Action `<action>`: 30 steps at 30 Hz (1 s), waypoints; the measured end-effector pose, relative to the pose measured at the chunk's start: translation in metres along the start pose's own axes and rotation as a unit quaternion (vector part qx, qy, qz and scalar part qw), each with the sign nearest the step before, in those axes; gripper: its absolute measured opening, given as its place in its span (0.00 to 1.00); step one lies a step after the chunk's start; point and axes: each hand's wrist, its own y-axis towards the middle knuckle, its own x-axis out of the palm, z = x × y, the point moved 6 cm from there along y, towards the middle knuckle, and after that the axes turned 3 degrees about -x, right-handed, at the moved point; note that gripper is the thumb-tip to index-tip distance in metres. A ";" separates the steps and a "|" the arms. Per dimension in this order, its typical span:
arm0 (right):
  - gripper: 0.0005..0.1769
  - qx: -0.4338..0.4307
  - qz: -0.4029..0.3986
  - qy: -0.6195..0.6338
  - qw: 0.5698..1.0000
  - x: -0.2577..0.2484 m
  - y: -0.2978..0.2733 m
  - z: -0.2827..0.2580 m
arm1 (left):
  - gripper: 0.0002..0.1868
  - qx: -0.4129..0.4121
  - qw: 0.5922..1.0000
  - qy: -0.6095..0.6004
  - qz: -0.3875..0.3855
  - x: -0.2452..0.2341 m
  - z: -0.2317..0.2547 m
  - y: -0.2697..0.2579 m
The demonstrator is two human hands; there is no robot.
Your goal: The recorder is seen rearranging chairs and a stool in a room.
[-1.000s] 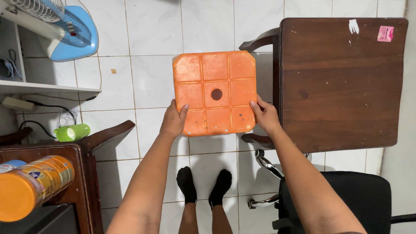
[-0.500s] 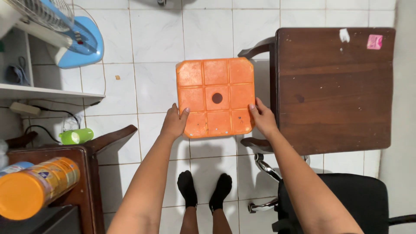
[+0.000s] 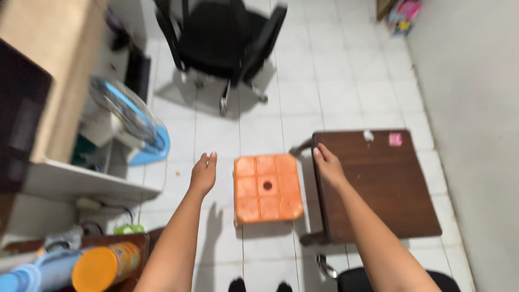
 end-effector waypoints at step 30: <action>0.36 -0.134 -0.051 0.190 0.971 -0.157 0.040 -0.384 | 0.40 0.122 0.965 -0.107 0.206 -0.330 0.277 -0.107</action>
